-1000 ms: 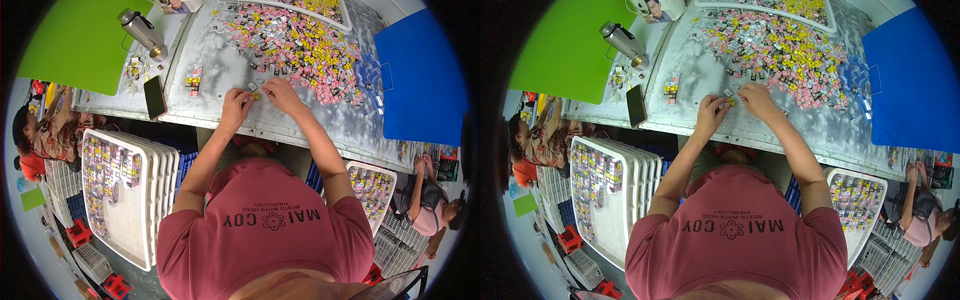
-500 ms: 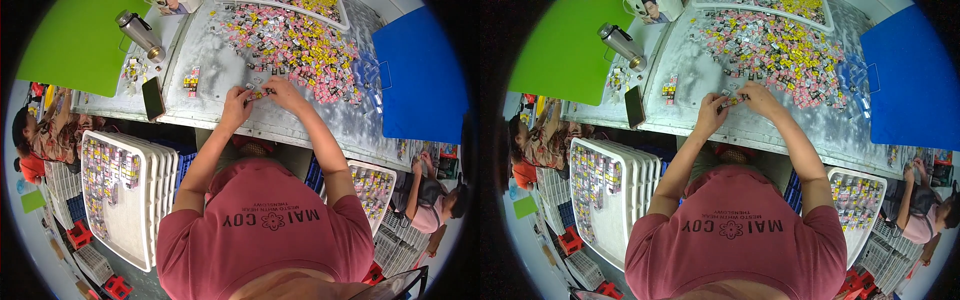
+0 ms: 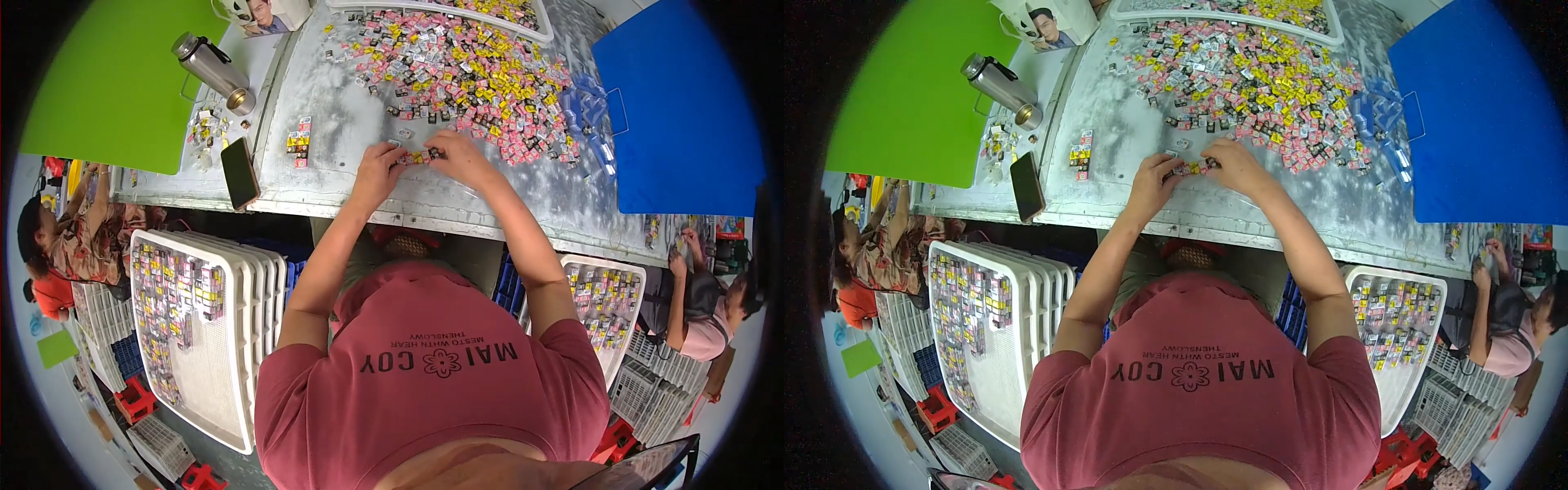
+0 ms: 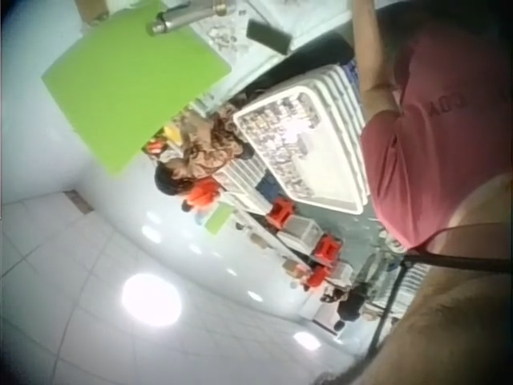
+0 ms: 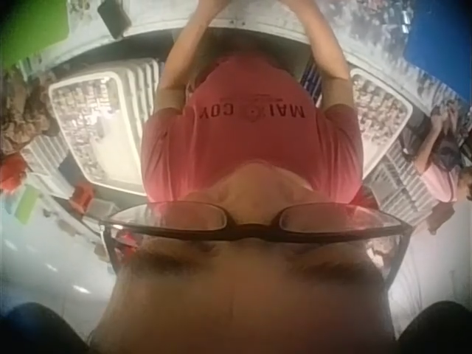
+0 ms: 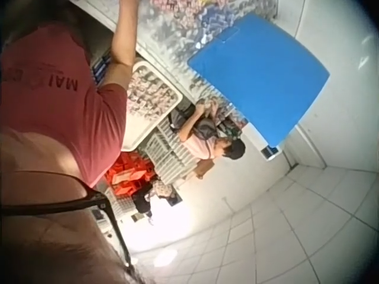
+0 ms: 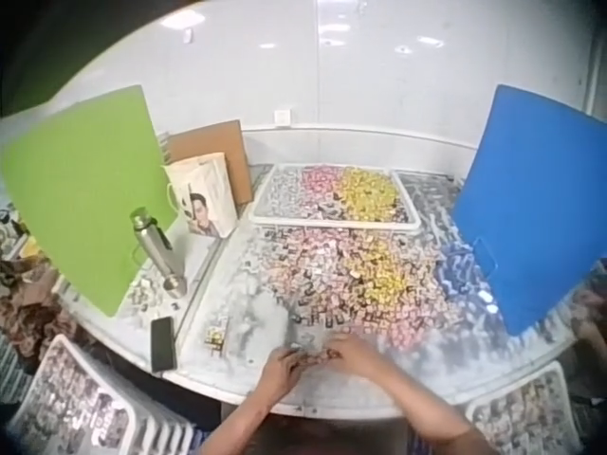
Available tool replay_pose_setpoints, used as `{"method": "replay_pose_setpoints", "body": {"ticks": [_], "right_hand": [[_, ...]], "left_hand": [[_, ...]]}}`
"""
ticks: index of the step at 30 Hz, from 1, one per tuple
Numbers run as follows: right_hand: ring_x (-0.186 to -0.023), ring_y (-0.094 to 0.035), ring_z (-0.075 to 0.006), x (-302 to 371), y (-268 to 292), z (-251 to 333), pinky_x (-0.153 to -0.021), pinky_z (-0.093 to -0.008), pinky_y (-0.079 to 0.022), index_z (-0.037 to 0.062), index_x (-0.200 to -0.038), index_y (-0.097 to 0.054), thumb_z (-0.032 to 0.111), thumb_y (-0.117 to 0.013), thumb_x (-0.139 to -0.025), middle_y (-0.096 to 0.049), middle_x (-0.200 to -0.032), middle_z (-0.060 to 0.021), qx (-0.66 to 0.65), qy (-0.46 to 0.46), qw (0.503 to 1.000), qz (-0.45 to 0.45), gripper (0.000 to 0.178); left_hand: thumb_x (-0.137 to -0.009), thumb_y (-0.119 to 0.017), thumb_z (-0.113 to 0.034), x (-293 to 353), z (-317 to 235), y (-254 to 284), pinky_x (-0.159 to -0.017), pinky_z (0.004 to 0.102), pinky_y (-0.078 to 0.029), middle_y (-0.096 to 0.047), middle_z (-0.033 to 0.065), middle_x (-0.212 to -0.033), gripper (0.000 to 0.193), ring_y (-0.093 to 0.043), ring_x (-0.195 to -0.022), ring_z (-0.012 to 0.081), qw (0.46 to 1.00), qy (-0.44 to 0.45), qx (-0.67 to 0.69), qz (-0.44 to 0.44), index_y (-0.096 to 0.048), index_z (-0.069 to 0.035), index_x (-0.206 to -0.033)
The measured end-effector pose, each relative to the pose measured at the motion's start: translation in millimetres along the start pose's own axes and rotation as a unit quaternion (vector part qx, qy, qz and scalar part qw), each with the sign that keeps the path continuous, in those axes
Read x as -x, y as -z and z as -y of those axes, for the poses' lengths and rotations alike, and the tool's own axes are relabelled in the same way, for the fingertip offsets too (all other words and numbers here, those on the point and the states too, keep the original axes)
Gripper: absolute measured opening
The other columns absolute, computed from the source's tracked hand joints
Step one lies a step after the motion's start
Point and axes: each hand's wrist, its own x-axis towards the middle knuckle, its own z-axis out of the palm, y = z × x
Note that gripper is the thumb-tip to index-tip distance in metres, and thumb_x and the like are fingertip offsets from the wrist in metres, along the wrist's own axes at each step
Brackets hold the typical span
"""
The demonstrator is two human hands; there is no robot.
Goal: Sorting and arranging small colorful toy components into a packaging tray.
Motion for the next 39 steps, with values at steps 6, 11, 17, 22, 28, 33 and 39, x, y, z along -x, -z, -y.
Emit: {"method": "replay_pose_setpoints", "body": {"ticks": [6, 11, 17, 22, 28, 33, 39], "right_hand": [[-0.102, -0.066, -0.0336, -9.6, 30.0, -52.4, -0.09, -0.0402, -0.054, 0.0031, -0.115, -0.071, 0.0, -0.069, -0.082, -0.067, -0.112, -0.0151, 0.111, -0.022, 0.982, -0.152, 0.033], [-0.108, -0.064, -0.0361, -16.3, 38.6, -68.2, -0.094, -0.0431, -0.053, 0.0042, -0.116, -0.071, -0.001, -0.061, -0.086, -0.065, -0.116, -0.0142, 0.198, -0.048, 0.964, -0.173, 0.032], [-0.107, -0.064, -0.0365, -14.8, 45.9, -71.6, -0.093, -0.0435, -0.053, 0.0028, -0.114, -0.071, 0.001, -0.065, -0.085, -0.065, -0.111, -0.0163, 0.185, -0.079, 0.968, -0.148, 0.03], [-0.094, -0.067, -0.0359, -12.2, 44.1, -69.8, -0.085, -0.0444, -0.055, 0.001, -0.107, -0.071, 0.003, -0.068, -0.084, -0.066, -0.105, -0.0181, 0.192, -0.063, 0.963, -0.178, 0.023], [-0.085, -0.068, -0.0351, -1.7, 35.8, -30.1, -0.076, -0.0441, -0.055, 0.0028, -0.094, -0.073, 0.007, -0.071, -0.082, -0.067, -0.089, -0.0148, 0.05, -0.088, 0.983, -0.152, 0.013], [-0.091, -0.067, -0.0362, 2.2, 16.1, -23.3, -0.079, -0.047, -0.054, 0.003, -0.093, -0.072, 0.013, -0.072, -0.083, -0.068, -0.091, -0.0159, 0.081, -0.042, 0.992, -0.087, 0.014], [-0.098, -0.067, -0.0384, 0.3, 13.1, -15.9, -0.084, -0.0494, -0.054, 0.0016, -0.101, -0.071, 0.012, -0.07, -0.083, -0.067, -0.104, -0.0174, 0.126, -0.093, 0.987, -0.02, 0.02]], "left_hand": [[-0.079, -0.078, -0.008, -0.7, -6.2, 7.9, -0.096, 0.0423, -0.052, -0.067, 0.0167, -0.117, 0.04, -0.063, -0.109, 0.0366, 1.0, -0.001, 0.002, 0.011, -0.072, -0.004, -0.118], [-0.078, -0.078, -0.006, 6.2, -1.7, 11.2, -0.099, 0.042, -0.051, -0.066, 0.0161, -0.12, 0.044, -0.062, -0.114, 0.0368, 1.0, -0.01, 0.016, -0.007, -0.07, -0.005, -0.121], [-0.079, -0.078, -0.004, 11.7, -1.0, 15.1, -0.098, 0.041, -0.052, -0.066, 0.0142, -0.121, 0.044, -0.061, -0.114, 0.0357, 0.999, 0.031, 0.022, -0.005, -0.071, -0.007, -0.121], [-0.078, -0.079, -0.007, 10.3, -0.9, 11.9, -0.098, 0.0403, -0.051, -0.065, 0.0142, -0.12, 0.043, -0.061, -0.113, 0.0348, 0.999, 0.028, 0.015, -0.005, -0.071, -0.005, -0.12], [-0.076, -0.082, -0.011, 10.0, -7.9, 5.5, -0.097, 0.0405, -0.05, -0.063, 0.0144, -0.118, 0.045, -0.059, -0.113, 0.0341, 0.999, 0.032, 0.003, -0.02, -0.071, -0.003, -0.118], [-0.073, -0.084, -0.013, 6.6, -18.9, -1.1, -0.097, 0.0416, -0.05, -0.062, 0.0151, -0.119, 0.047, -0.057, -0.113, 0.0348, 0.998, 0.038, -0.012, -0.037, -0.071, -0.003, -0.117], [-0.072, -0.084, -0.013, 7.7, -18.7, -2.5, -0.097, 0.0426, -0.049, -0.061, 0.0151, -0.118, 0.049, -0.056, -0.111, 0.0349, 0.998, 0.038, -0.026, -0.04, -0.071, -0.004, -0.119]]}}
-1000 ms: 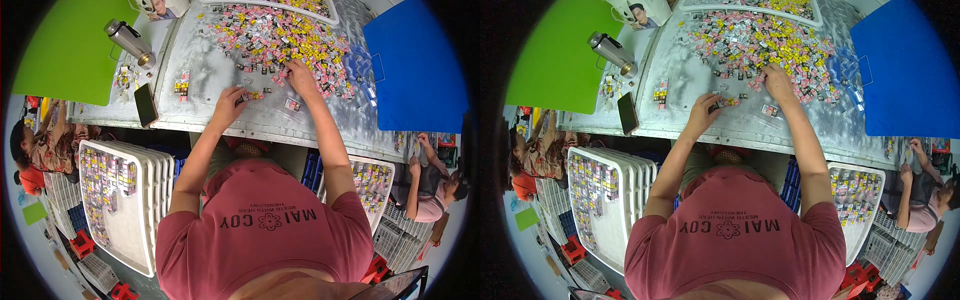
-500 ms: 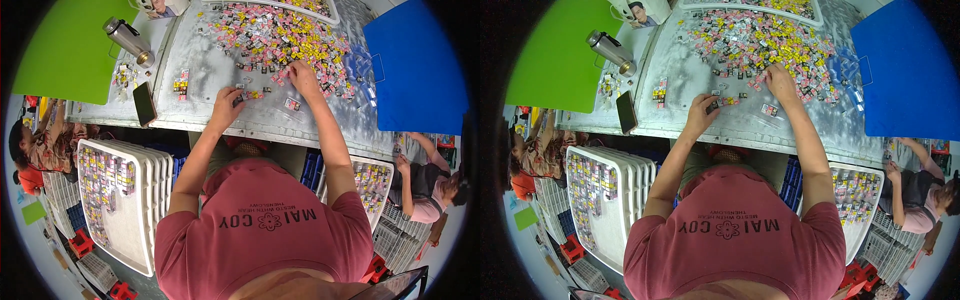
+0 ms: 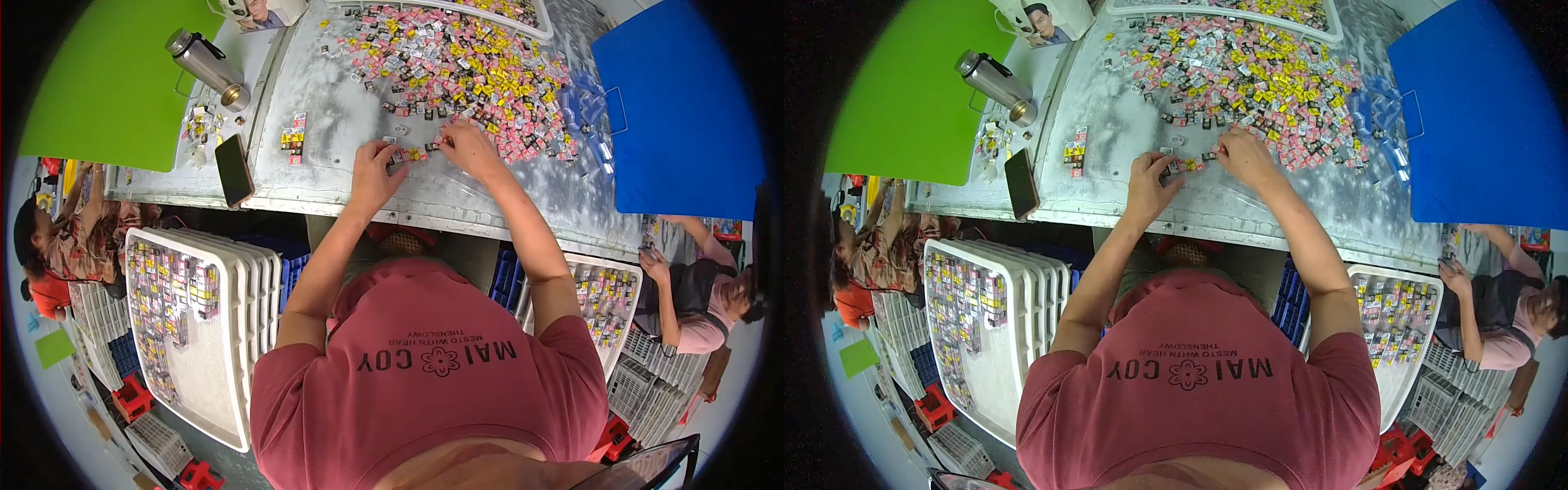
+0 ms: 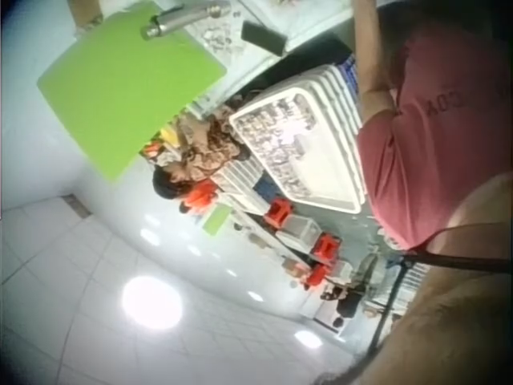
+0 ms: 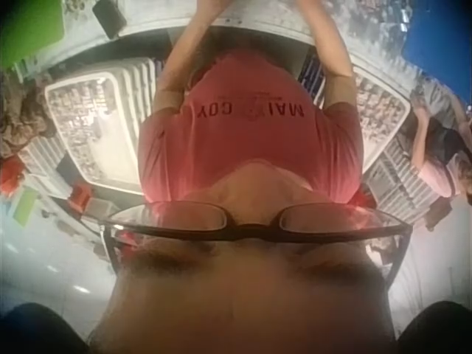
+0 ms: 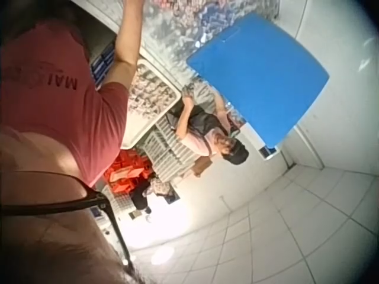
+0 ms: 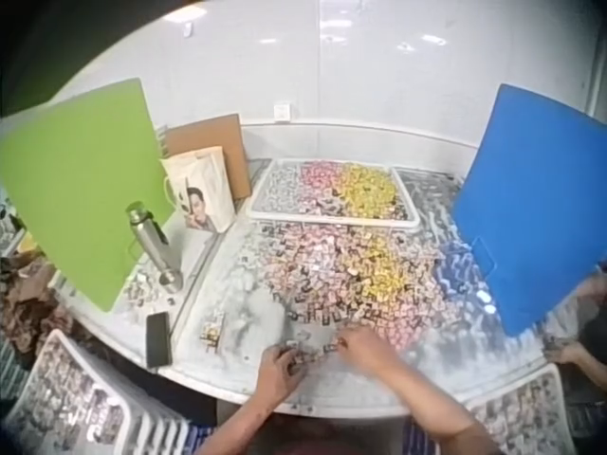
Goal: Sorting and arranging small colorful toy components into a packaging tray.
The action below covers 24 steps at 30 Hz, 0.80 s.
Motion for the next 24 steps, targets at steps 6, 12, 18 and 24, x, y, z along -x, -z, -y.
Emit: {"method": "replay_pose_setpoints", "body": {"ticks": [6, 12, 18, 24], "right_hand": [[-0.103, -0.065, -0.0349, 0.1, -1.7, -4.8, -0.088, -0.0466, -0.054, 0.0045, -0.111, -0.072, 0.016, -0.073, -0.083, -0.064, -0.111, -0.016, -0.067, 0.081, 0.994, -0.023, 0.03], [-0.099, -0.066, -0.0306, -1.5, -4.0, 1.0, -0.085, -0.0417, -0.055, 0.0077, -0.115, -0.071, 0.011, -0.074, -0.083, -0.062, -0.106, -0.0122, 0.001, 0.097, 0.995, 0.03, 0.032], [-0.1, -0.067, -0.0329, 0.9, -6.8, -6.6, -0.084, -0.0433, -0.055, 0.0047, -0.104, -0.072, 0.013, -0.075, -0.083, -0.063, -0.11, -0.0129, -0.028, 0.0, 1.0, 0.001, 0.023], [-0.092, -0.067, -0.038, -1.3, 3.9, -31.9, -0.083, -0.045, -0.055, 0.0016, -0.098, -0.071, 0.013, -0.073, -0.083, -0.066, -0.105, -0.0163, 0.038, -0.007, 0.996, -0.081, 0.018]], "left_hand": [[-0.073, -0.084, -0.013, 1.4, 1.5, 0.8, -0.098, 0.0426, -0.049, -0.061, 0.0148, -0.119, 0.049, -0.056, -0.113, 0.0348, 1.0, 0.001, 0.01, -0.001, -0.071, -0.005, -0.119], [-0.073, -0.084, -0.013, 1.1, 3.9, -1.8, -0.099, 0.0426, -0.048, -0.061, 0.0146, -0.119, 0.05, -0.056, -0.115, 0.035, 1.0, 0.0, 0.014, -0.008, -0.07, -0.005, -0.12], [-0.072, -0.084, -0.011, 2.3, 5.0, -2.7, -0.098, 0.0428, -0.048, -0.061, 0.0132, -0.117, 0.048, -0.055, -0.112, 0.0346, 1.0, -0.005, 0.018, -0.016, -0.07, -0.003, -0.118], [-0.072, -0.084, -0.01, 4.5, 6.9, -1.6, -0.098, 0.0427, -0.048, -0.061, 0.0134, -0.118, 0.047, -0.055, -0.113, 0.0345, 1.0, 0.007, 0.02, -0.01, -0.07, -0.004, -0.117]]}}
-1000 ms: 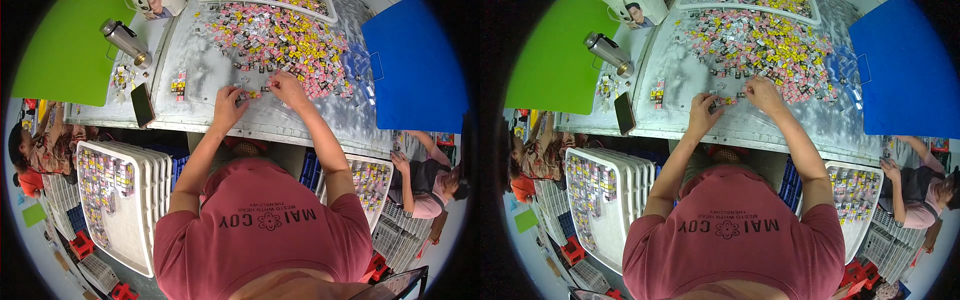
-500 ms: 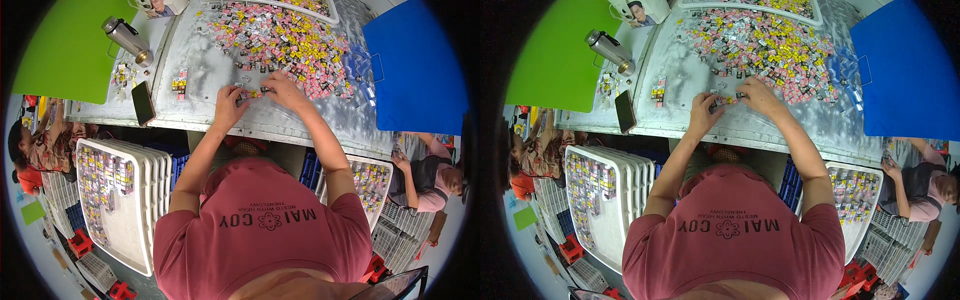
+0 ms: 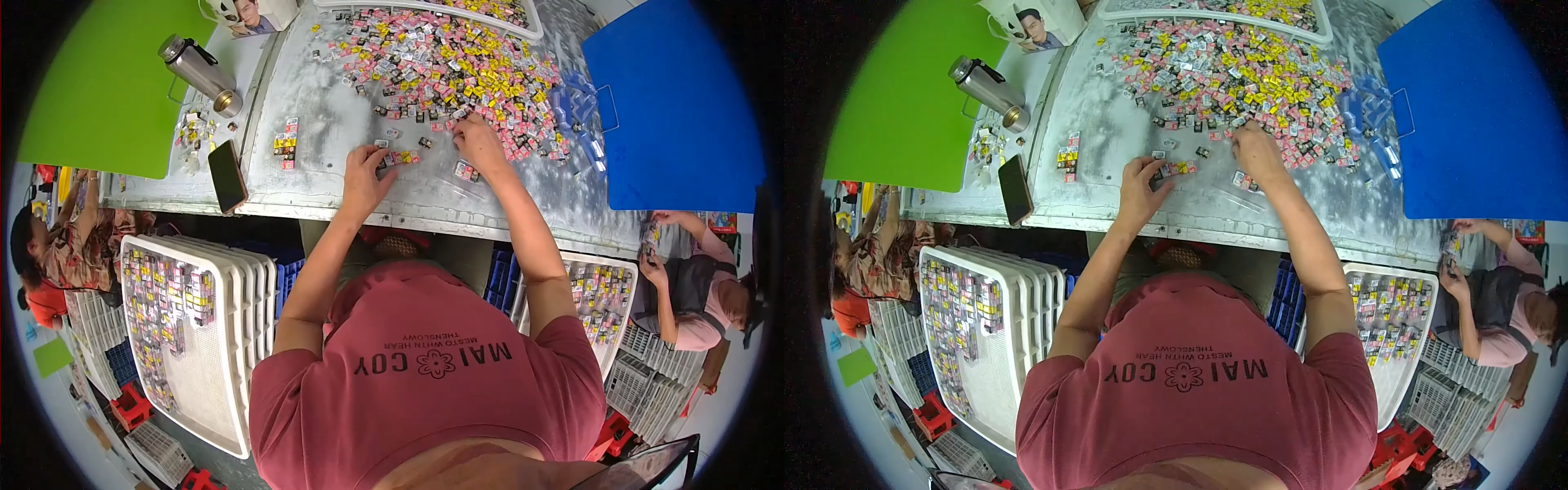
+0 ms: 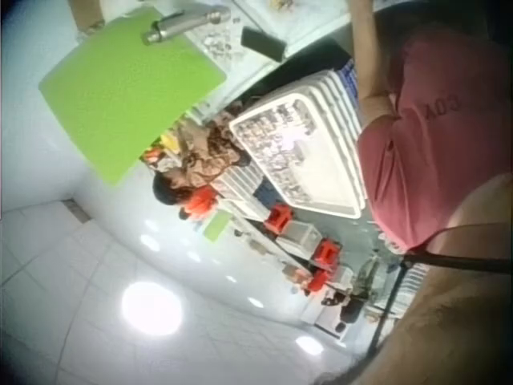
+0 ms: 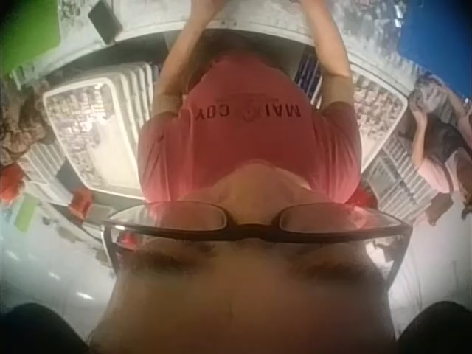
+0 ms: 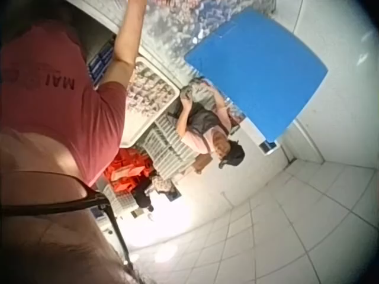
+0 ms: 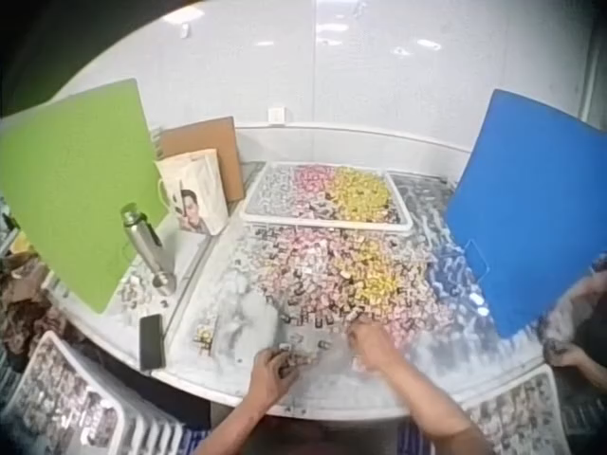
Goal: Sorting and arranging small colorful toy components into a packaging tray.
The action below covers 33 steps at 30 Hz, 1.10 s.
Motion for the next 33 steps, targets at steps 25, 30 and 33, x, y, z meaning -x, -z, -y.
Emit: {"method": "replay_pose_setpoints", "body": {"ticks": [25, 30, 33], "right_hand": [[-0.1, -0.067, -0.0363, -65.9, -1.0, -3.3, -0.082, -0.0481, -0.056, 0.0062, -0.105, -0.068, 0.009, -0.063, -0.085, -0.067, -0.107, -0.0128, 0.042, 0.06, 0.997, -0.028, 0.022], [-0.097, -0.069, -0.0361, -64.3, -4.2, -16.7, -0.082, -0.0473, -0.058, 0.0076, -0.109, -0.068, 0.009, -0.067, -0.082, -0.064, -0.113, -0.0119, 0.084, 0.03, 0.996, -0.026, 0.027], [-0.1, -0.068, -0.0358, -66.3, 1.1, -9.2, -0.084, -0.047, -0.057, 0.0083, -0.109, -0.068, 0.01, -0.068, -0.081, -0.064, -0.113, -0.0122, 0.07, 0.015, 0.997, 0.015, 0.027]], "left_hand": [[-0.076, -0.077, -0.032, -61.1, -32.9, -53.1, -0.091, 0.0454, -0.043, -0.066, 0.0043, -0.107, 0.028, -0.058, -0.107, 0.0273, 0.986, -0.075, -0.151, 0.003, -0.075, -0.013, -0.096], [-0.077, -0.076, -0.028, -58.1, -33.5, -53.0, -0.09, 0.0452, -0.043, -0.067, 0.0013, -0.106, 0.022, -0.059, -0.107, 0.0264, 0.984, -0.074, -0.153, 0.056, -0.076, -0.017, -0.097], [-0.077, -0.075, -0.027, -53.0, -26.5, -46.6, -0.093, 0.0447, -0.043, -0.068, 0.0011, -0.107, 0.025, -0.059, -0.109, 0.0265, 0.984, -0.084, -0.13, 0.086, -0.077, -0.018, -0.1]]}}
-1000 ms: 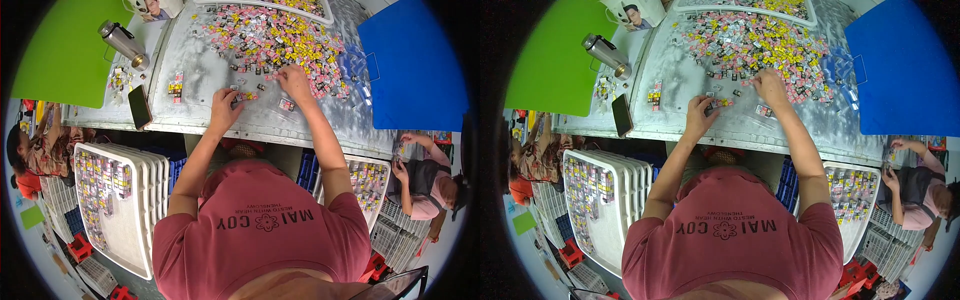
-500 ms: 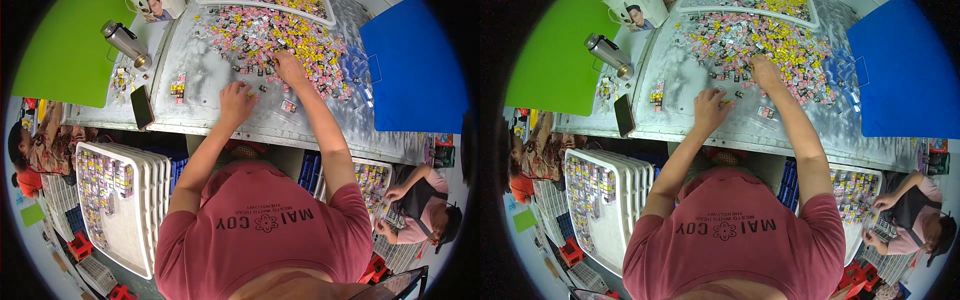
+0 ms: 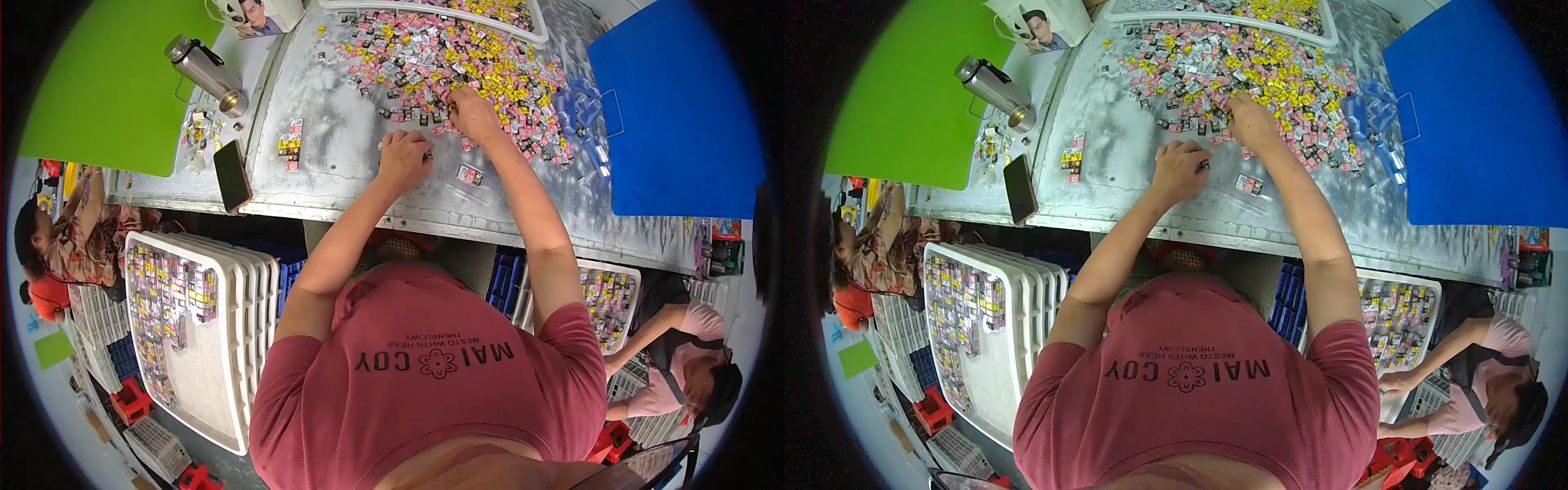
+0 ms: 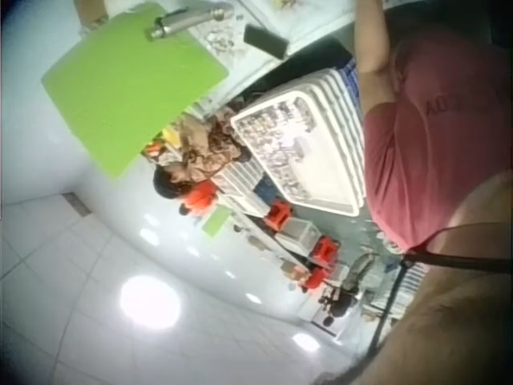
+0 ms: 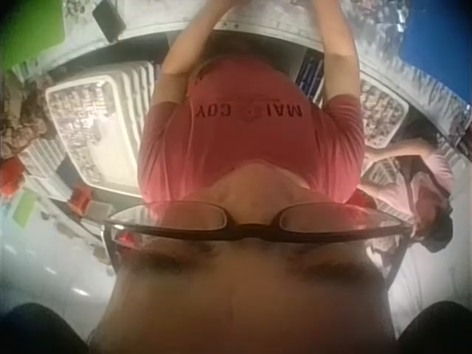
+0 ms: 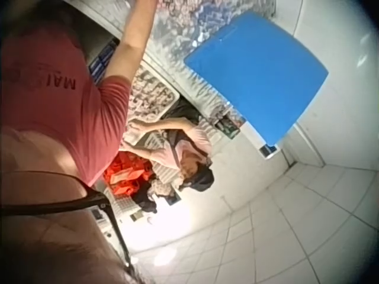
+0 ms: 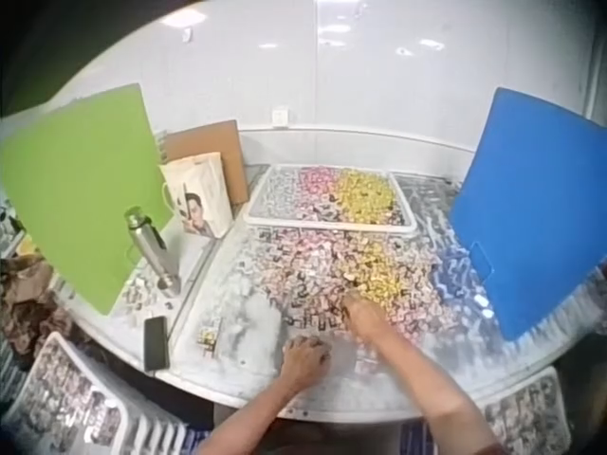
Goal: Sorting and arranging small colorful toy components into a packaging tray.
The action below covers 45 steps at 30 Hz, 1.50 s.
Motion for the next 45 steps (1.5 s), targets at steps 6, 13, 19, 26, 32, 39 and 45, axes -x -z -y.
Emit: {"method": "replay_pose_setpoints", "body": {"ticks": [6, 13, 19, 26, 32, 39, 45], "right_hand": [[-0.099, -0.066, -0.0351, 4.6, -1.2, -7.3, -0.085, -0.0458, -0.054, 0.0068, -0.107, -0.068, 0.01, -0.068, -0.082, -0.064, -0.108, -0.0132, -0.05, -0.008, 0.999, -0.004, 0.025], [-0.101, -0.067, -0.0363, 33.3, 29.0, 36.5, -0.085, -0.0476, -0.056, 0.0083, -0.107, -0.069, 0.011, -0.066, -0.081, -0.066, -0.111, -0.0115, -0.099, 0.051, 0.99, 0.091, 0.026], [-0.102, -0.066, -0.0333, 45.6, 12.2, 35.5, -0.086, -0.0448, -0.054, 0.0071, -0.112, -0.068, 0.004, -0.067, -0.077, -0.066, -0.109, -0.0105, -0.072, 0.131, 0.976, 0.159, 0.035], [-0.109, -0.063, -0.0342, 48.4, 8.0, 44.8, -0.092, -0.0443, -0.052, 0.0102, -0.12, -0.07, 0.008, -0.073, -0.078, -0.064, -0.116, -0.0122, -0.124, 0.152, 0.966, 0.169, 0.043], [-0.105, -0.064, -0.0312, 58.4, 8.0, 62.4, -0.09, -0.0443, -0.053, 0.0164, -0.121, -0.071, 0.02, -0.08, -0.081, -0.061, -0.113, -0.0093, -0.095, 0.143, 0.972, 0.161, 0.04], [-0.104, -0.064, -0.0311, 59.3, 1.1, 61.0, -0.087, -0.0446, -0.053, 0.0155, -0.116, -0.074, 0.02, -0.079, -0.083, -0.061, -0.105, -0.0108, -0.115, 0.137, 0.973, 0.144, 0.033], [-0.101, -0.061, -0.0329, 52.3, 39.0, 53.4, -0.086, -0.0431, -0.05, 0.0111, -0.116, -0.073, 0.017, -0.079, -0.082, -0.061, -0.101, -0.0125, -0.159, 0.124, 0.969, 0.14, 0.035]], "left_hand": [[-0.076, -0.079, -0.02, 22.3, 9.7, 28.4, -0.097, 0.0464, -0.046, -0.068, 0.0057, -0.112, 0.034, -0.06, -0.111, 0.0301, 0.998, -0.016, 0.053, -0.032, -0.076, -0.015, -0.109], [-0.075, -0.084, -0.013, 65.3, 23.6, 56.2, -0.092, 0.0408, -0.052, -0.063, 0.0146, -0.118, 0.046, -0.062, -0.106, 0.0346, 0.988, 0.109, 0.101, -0.046, -0.071, -0.004, -0.118], [-0.077, -0.083, -0.013, 63.5, 29.7, 45.1, -0.09, 0.0397, -0.054, -0.064, 0.0146, -0.116, 0.046, -0.065, -0.104, 0.0334, 0.988, 0.102, 0.109, -0.044, -0.071, -0.001, -0.119], [-0.078, -0.082, -0.011, 54.7, 33.8, 39.4, -0.083, 0.0386, -0.056, -0.065, 0.0139, -0.112, 0.042, -0.068, -0.094, 0.0316, 0.989, 0.074, 0.118, -0.046, -0.072, -0.003, -0.118], [-0.08, -0.081, -0.01, 50.1, 33.8, 39.2, -0.078, 0.0378, -0.056, -0.066, 0.0131, -0.11, 0.035, -0.068, -0.088, 0.0297, 0.989, 0.06, 0.13, -0.043, -0.074, -0.005, -0.114], [-0.081, -0.081, -0.009, 44.9, 35.9, 38.8, -0.074, 0.0364, -0.056, -0.066, 0.0123, -0.107, 0.029, -0.068, -0.084, 0.0288, 0.987, 0.06, 0.146, -0.028, -0.075, -0.005, -0.109], [-0.083, -0.081, -0.011, 19.8, 20.0, 59.7, -0.068, 0.0343, -0.056, -0.066, 0.011, -0.102, 0.025, -0.068, -0.076, 0.0226, 0.98, 0.044, 0.193, -0.03, -0.076, -0.004, -0.107]]}}
